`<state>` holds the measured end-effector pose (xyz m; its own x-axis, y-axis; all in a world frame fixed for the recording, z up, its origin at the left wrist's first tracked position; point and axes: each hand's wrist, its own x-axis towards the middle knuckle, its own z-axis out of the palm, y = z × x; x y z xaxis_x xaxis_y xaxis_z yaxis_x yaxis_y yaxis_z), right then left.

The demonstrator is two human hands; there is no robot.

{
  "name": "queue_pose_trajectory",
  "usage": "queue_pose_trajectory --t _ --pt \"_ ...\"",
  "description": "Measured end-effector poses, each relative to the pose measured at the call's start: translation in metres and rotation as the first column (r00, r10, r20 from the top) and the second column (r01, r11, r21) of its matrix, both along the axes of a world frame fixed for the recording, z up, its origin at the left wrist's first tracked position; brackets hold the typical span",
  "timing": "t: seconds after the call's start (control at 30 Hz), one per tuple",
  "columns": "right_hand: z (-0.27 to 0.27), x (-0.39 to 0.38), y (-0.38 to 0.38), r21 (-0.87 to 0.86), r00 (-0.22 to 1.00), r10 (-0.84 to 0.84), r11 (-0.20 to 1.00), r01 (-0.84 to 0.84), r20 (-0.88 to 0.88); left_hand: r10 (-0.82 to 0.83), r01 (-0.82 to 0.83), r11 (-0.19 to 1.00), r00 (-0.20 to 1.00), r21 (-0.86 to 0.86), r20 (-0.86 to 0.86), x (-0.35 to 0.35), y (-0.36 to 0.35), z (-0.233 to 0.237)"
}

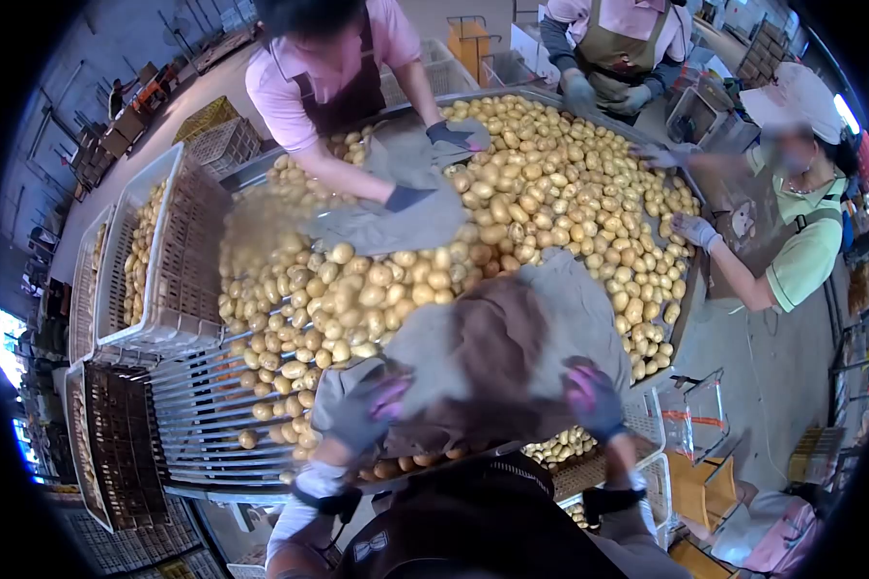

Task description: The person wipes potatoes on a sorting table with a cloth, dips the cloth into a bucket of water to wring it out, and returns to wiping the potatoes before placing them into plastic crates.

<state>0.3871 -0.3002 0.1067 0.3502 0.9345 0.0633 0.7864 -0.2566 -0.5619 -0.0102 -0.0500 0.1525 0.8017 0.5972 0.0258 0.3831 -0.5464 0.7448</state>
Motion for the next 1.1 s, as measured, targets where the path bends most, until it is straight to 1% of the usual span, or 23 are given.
queue_pose_trajectory --t 0.03,0.07,0.1,0.17,0.2,0.23,0.3,0.37,0.4,0.43,0.47,0.6,0.67,0.7,0.73,0.77,0.8,0.9,0.93,0.97,1.0,1.07,1.1 --pt "-0.039 -0.007 0.023 0.037 0.988 0.06 0.997 -0.066 0.144 -0.048 0.046 0.993 0.999 0.109 0.02 0.027 0.003 -0.009" --pt "-0.063 -0.026 0.04 -0.061 0.995 -0.024 0.998 0.03 0.098 -0.14 0.128 0.962 0.99 0.241 0.034 0.047 0.011 -0.049" --pt "-0.086 -0.041 0.06 -0.062 0.995 -0.036 0.997 0.042 0.095 -0.123 0.147 0.97 0.983 0.194 -0.133 0.068 0.01 -0.066" --pt "-0.12 -0.048 0.094 0.021 0.919 -0.236 0.97 0.242 0.317 0.039 0.207 0.8 0.918 0.562 -0.394 0.094 -0.001 -0.136" --pt "-0.114 -0.034 0.103 0.021 0.914 -0.249 0.967 0.256 0.321 0.024 0.121 0.9 0.946 0.419 -0.324 0.113 -0.003 -0.122" --pt "-0.101 -0.021 0.111 -0.006 0.919 -0.187 0.98 0.201 0.346 0.009 0.135 0.899 0.946 0.417 -0.324 0.133 0.004 -0.118" --pt "-0.1 -0.002 0.128 -0.054 0.925 -0.131 0.986 0.16 0.356 0.036 0.099 0.961 0.881 0.258 -0.472 0.16 0.017 -0.11" --pt "-0.113 0.023 0.151 -0.132 0.858 -0.082 0.976 0.171 0.507 0.025 0.132 0.958 0.847 0.255 -0.531 0.189 0.036 -0.11" --pt "-0.104 0.039 0.173 -0.3 0.901 -0.078 0.928 0.223 0.427 0.049 0.128 0.928 0.889 0.35 -0.456 0.202 0.048 -0.129" --pt "-0.11 0.057 0.189 -0.271 0.916 -0.137 0.929 0.251 0.378 0.069 0.114 0.891 0.923 0.44 -0.379 0.212 0.056 -0.139" --pt "-0.122 0.07 0.195 -0.248 0.926 -0.196 0.927 0.282 0.322 0.081 0.09 0.909 0.92 0.408 -0.384 0.231 0.069 -0.132" --pt "-0.12 0.1 0.218 -0.191 0.887 -0.298 0.905 0.38 0.353 0.108 0.059 0.896 0.932 0.441 -0.345 0.281 0.071 -0.116" --pt "-0.136 0.1 0.21 -0.321 0.795 -0.19 0.842 0.434 0.576 0.107 0.015 0.887 0.966 0.462 -0.236 0.269 0.058 -0.137" --pt "-0.131 0.084 0.202 -0.37 0.841 -0.173 0.839 0.398 0.512 0.085 -0.005 0.883 0.985 0.469 -0.15 0.256 0.047 -0.147" --pt "-0.122 0.063 0.194 -0.417 0.882 -0.159 0.834 0.36 0.444 0.026 0.055 0.902 0.983 0.429 -0.181 0.235 0.042 -0.14" --pt "-0.108 0.038 0.187 -0.585 0.917 0.009 0.773 0.246 0.398 0.002 0.054 0.952 0.983 0.3 -0.183 0.212 0.037 -0.126" --pt "-0.152 0.017 0.169 -0.542 0.889 0.097 0.82 0.183 0.448 -0.022 0.052 0.986 0.982 0.158 -0.187 0.186 0.027 -0.113" --pt "-0.163 -0.045 0.169 -0.516 0.866 0.166 0.848 0.119 0.472 0.007 0.205 0.902 0.873 0.379 -0.489 0.126 0.004 -0.093" --pt "-0.165 -0.045 0.189 -0.426 0.967 0.071 0.904 0.042 0.245 0.015 0.187 0.899 0.889 0.395 -0.457 0.108 0.003 -0.112" --pt "-0.165 -0.041 0.21 -0.313 1.0 -0.001 0.95 -0.002 -0.008 0.022 0.17 0.896 0.905 0.41 -0.424 0.099 0.004 -0.131" --pt "-0.163 -0.037 0.23 -0.192 0.963 -0.039 0.981 -0.014 -0.268 0.021 0.173 0.899 0.901 0.403 -0.433 0.109 0.016 -0.123" --pt "-0.157 -0.026 0.267 -0.131 0.983 0.078 0.986 -0.1 -0.168 0.039 -0.015 0.999 0.843 0.05 -0.537 0.131 0.051 -0.113" --pt "-0.153 -0.019 0.291 -0.112 0.987 0.124 0.985 -0.135 -0.104 0.039 -0.016 0.999 0.837 0.048 -0.546 0.135 0.066 -0.129"
